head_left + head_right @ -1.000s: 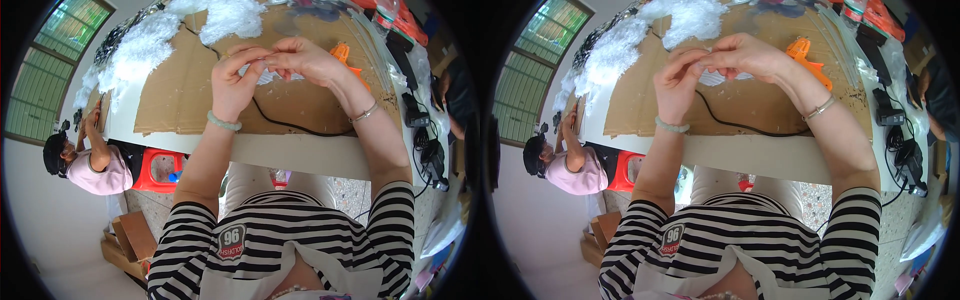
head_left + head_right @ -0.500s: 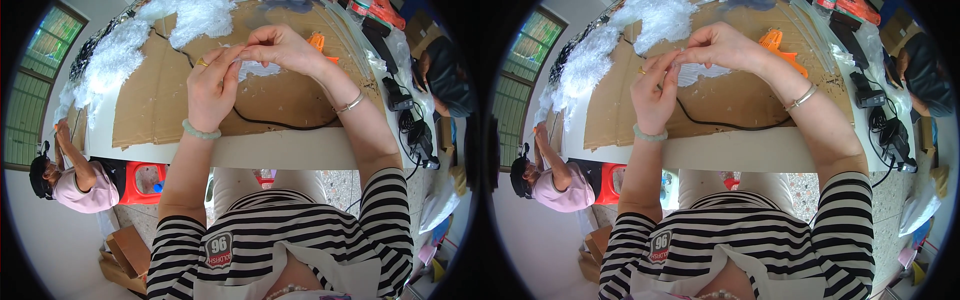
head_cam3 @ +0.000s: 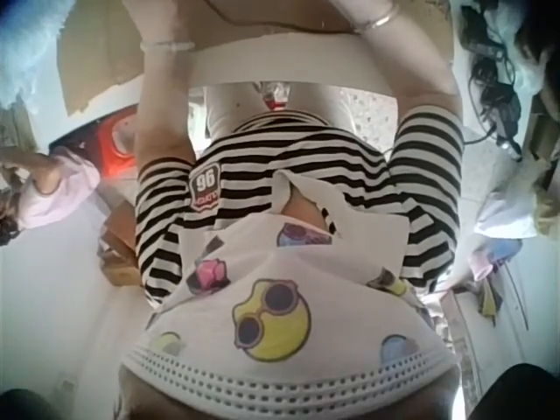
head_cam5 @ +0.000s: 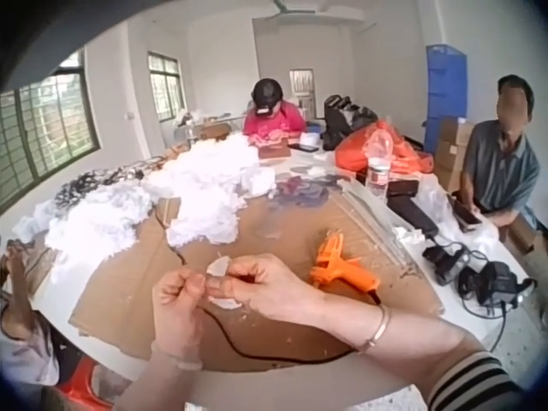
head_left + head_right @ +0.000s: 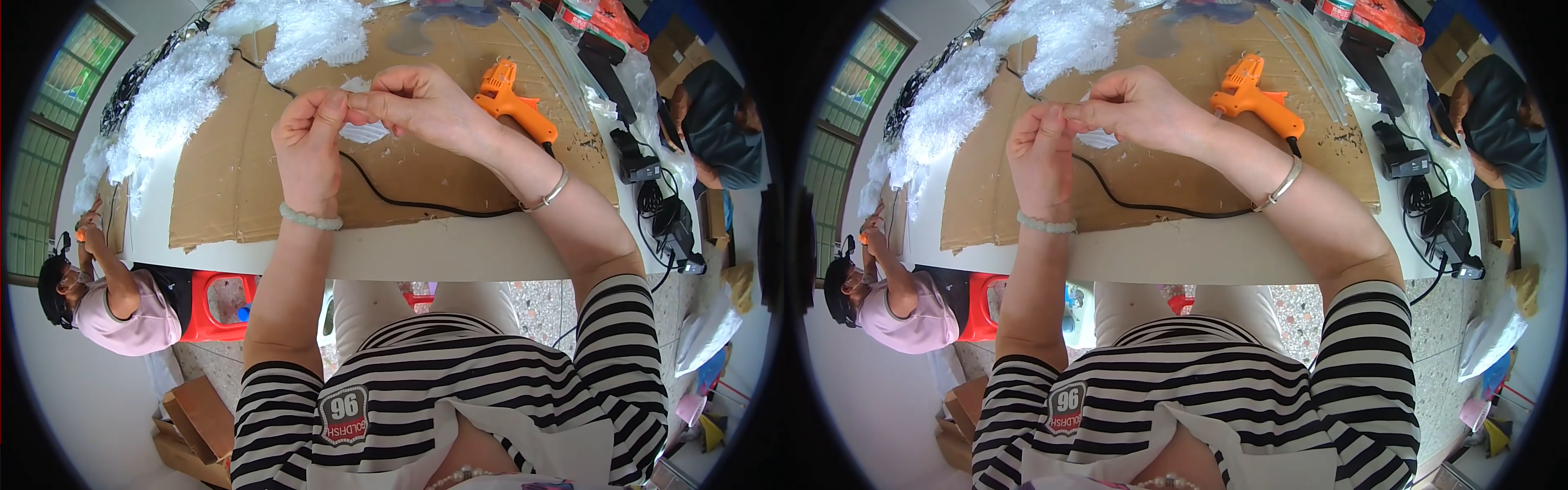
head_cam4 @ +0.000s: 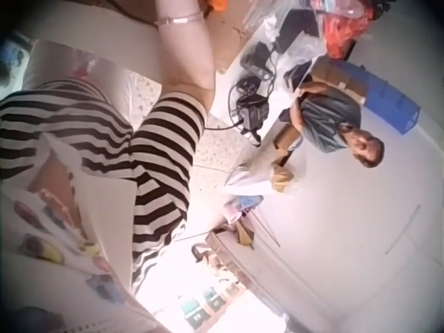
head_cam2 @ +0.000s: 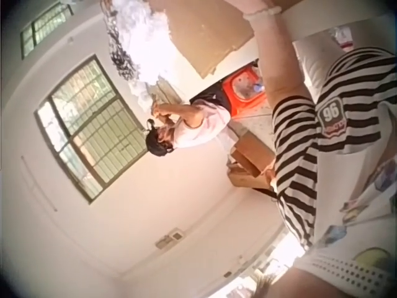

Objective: Gluing cotton stuffing onto a cloud-shaped base using a hot glue gun.

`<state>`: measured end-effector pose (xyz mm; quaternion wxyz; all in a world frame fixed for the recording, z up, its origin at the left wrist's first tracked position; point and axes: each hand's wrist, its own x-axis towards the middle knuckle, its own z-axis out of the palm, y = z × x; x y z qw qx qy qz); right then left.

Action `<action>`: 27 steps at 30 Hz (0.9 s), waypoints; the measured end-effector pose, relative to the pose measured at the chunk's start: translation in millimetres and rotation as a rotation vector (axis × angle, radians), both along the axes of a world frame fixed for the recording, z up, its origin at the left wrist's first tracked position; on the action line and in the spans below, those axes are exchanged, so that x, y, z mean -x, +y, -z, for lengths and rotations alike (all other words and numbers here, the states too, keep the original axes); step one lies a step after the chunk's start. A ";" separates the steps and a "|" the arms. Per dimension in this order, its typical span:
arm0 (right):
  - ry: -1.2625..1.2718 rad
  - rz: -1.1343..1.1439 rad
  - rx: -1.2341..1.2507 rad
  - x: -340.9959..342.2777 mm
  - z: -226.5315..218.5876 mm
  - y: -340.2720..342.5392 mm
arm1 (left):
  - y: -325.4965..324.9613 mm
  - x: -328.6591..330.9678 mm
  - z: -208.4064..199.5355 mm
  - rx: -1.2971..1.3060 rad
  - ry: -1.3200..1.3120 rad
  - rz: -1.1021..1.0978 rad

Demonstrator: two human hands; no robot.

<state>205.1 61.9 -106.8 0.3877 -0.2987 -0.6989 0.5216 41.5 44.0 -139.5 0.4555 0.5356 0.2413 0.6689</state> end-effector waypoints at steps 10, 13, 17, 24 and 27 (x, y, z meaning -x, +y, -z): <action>0.033 0.059 -0.064 -8.5 -19.1 -0.6 | 5.0 13.5 -2.0 -0.093 -0.145 0.119; -0.035 0.030 -0.038 -9.3 -14.9 1.4 | -9.2 -7.5 -13.6 -0.054 0.136 -0.157; -0.038 0.041 -0.027 -7.3 -13.4 0.9 | -8.8 -8.5 -13.2 -0.072 0.182 -0.191; -0.180 0.084 -0.063 -10.7 -7.6 6.7 | -8.1 -10.8 -10.7 -0.096 0.384 -0.319; -0.193 0.090 -0.062 -10.3 -4.8 6.0 | -4.0 -9.8 -4.8 -0.144 0.378 -0.274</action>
